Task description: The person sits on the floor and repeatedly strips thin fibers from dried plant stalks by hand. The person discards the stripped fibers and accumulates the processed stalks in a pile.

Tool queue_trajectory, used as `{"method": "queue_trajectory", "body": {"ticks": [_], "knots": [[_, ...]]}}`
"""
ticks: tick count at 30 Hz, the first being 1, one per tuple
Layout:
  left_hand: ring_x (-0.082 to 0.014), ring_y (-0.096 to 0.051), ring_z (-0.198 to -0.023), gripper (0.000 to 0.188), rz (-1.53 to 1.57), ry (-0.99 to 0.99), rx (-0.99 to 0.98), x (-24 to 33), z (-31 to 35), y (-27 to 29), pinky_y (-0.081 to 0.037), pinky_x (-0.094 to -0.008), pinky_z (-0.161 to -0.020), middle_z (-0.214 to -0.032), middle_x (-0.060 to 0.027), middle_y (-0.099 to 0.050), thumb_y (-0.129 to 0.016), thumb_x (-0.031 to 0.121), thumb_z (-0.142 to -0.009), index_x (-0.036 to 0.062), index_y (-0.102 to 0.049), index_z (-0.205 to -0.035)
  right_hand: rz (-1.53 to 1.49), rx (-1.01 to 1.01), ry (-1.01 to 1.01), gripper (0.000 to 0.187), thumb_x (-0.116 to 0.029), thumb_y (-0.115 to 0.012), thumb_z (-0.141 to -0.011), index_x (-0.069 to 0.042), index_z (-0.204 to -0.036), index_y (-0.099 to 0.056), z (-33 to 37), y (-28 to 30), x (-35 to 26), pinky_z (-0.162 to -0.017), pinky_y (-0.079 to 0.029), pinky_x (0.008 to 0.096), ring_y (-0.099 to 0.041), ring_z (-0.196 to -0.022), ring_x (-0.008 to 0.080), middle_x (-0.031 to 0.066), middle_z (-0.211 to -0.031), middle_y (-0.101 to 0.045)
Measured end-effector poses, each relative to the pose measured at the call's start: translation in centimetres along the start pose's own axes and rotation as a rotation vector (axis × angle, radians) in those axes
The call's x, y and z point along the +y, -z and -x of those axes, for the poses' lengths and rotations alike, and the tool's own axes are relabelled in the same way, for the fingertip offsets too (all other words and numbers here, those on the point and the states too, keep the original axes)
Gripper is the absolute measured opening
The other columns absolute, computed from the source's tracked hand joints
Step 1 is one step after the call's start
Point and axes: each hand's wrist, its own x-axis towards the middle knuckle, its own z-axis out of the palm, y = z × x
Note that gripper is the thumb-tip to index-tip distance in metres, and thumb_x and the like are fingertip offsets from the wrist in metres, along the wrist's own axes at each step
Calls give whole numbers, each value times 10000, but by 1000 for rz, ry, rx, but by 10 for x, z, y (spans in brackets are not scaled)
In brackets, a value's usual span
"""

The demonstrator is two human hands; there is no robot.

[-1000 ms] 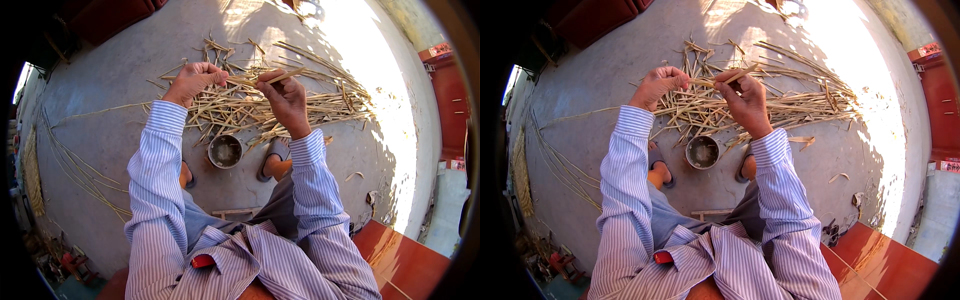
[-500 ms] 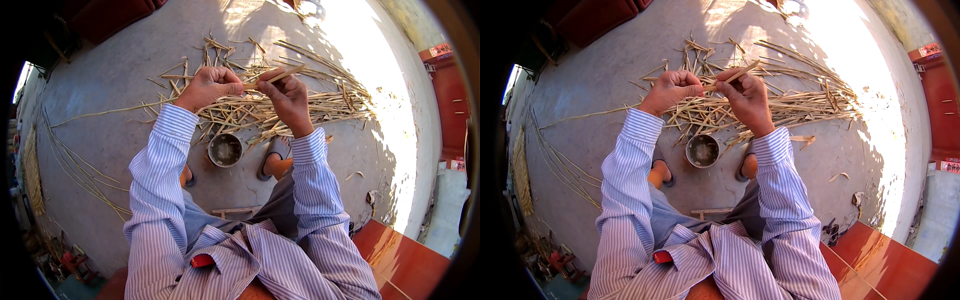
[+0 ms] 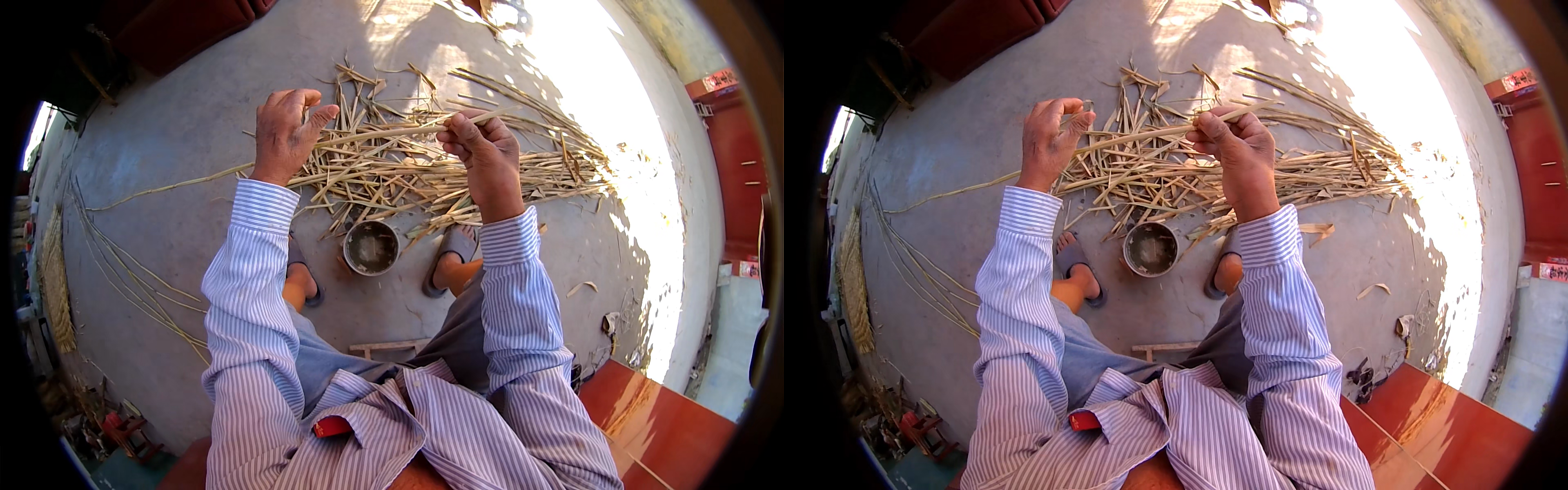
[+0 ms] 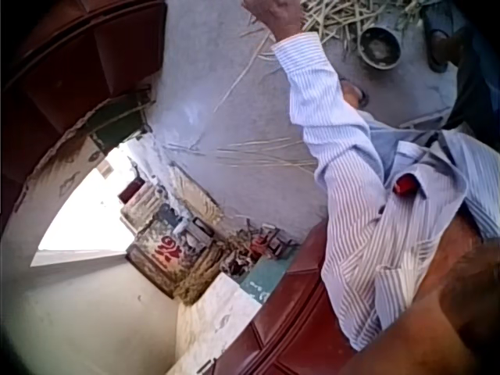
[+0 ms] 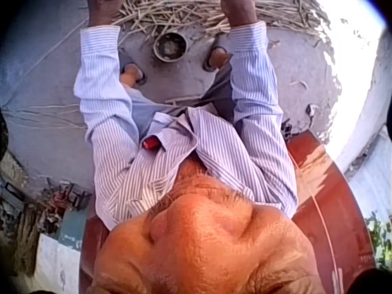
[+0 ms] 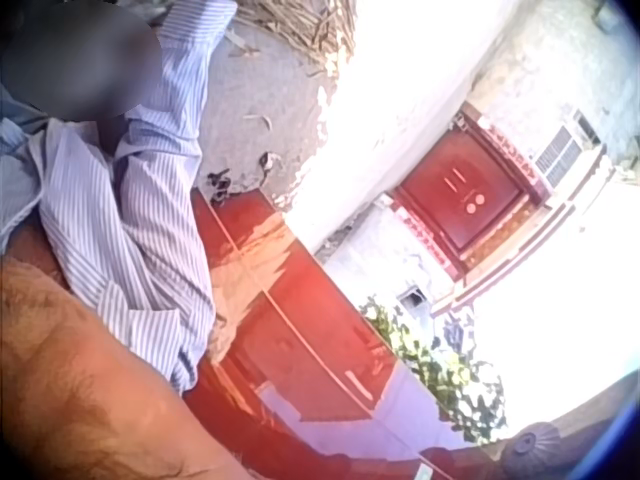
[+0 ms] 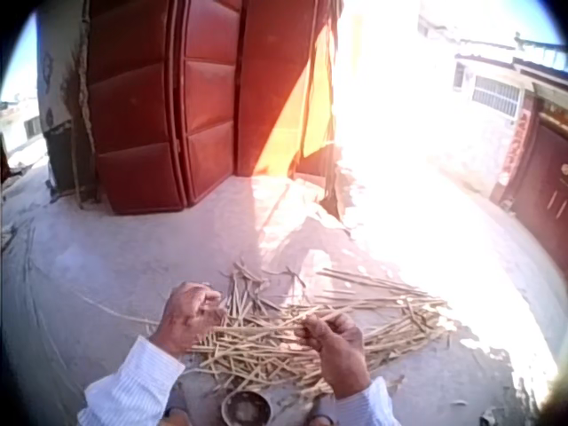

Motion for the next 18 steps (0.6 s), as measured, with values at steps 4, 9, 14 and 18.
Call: {"method": "queue_trajectory", "body": {"ticks": [4, 9, 14, 18], "knots": [[-212, -624, -783, 225, 347, -122, -131, 38, 1, -12, -516, -335, -724, -896, -95, -649, -762, 212, -789, 39, -681, -907, -113, 32, -17, 195, -142, -690, -879, -2, -989, -610, -4, 1, 5, -669, -580, 244, -687, -773, 180, 96, -884, -679], [-135, -619, -788, 154, 627, 116, -162, 49, 10, -24, -524, -245, -712, -918, -64, -655, -750, 88, -806, 12, -679, -919, -125, 79, 5, 197, -151, -697, -875, -5, -979, -615, -3, 1, 6, -650, -581, 230, -686, -774, 175, 94, -878, -679], [-99, -624, -776, 162, 985, 438, -125, 60, 8, -17, -523, -232, -701, -846, -48, -666, -764, 125, -799, 19, -680, -888, -92, 88, -1, 204, -159, -697, -876, -4, -981, -616, -3, -2, 9, -645, -580, 225, -685, -770, 171, 89, -870, -676], [-148, -628, -752, 150, 548, -8, 16, 52, 3, -17, -522, -260, -667, -858, -71, -667, -769, 132, -782, 39, -686, -866, -45, 155, -11, 217, -146, -717, -859, 8, -972, -613, -5, -4, 10, -613, -563, 234, -670, -707, 155, 82, -829, -664]]}}
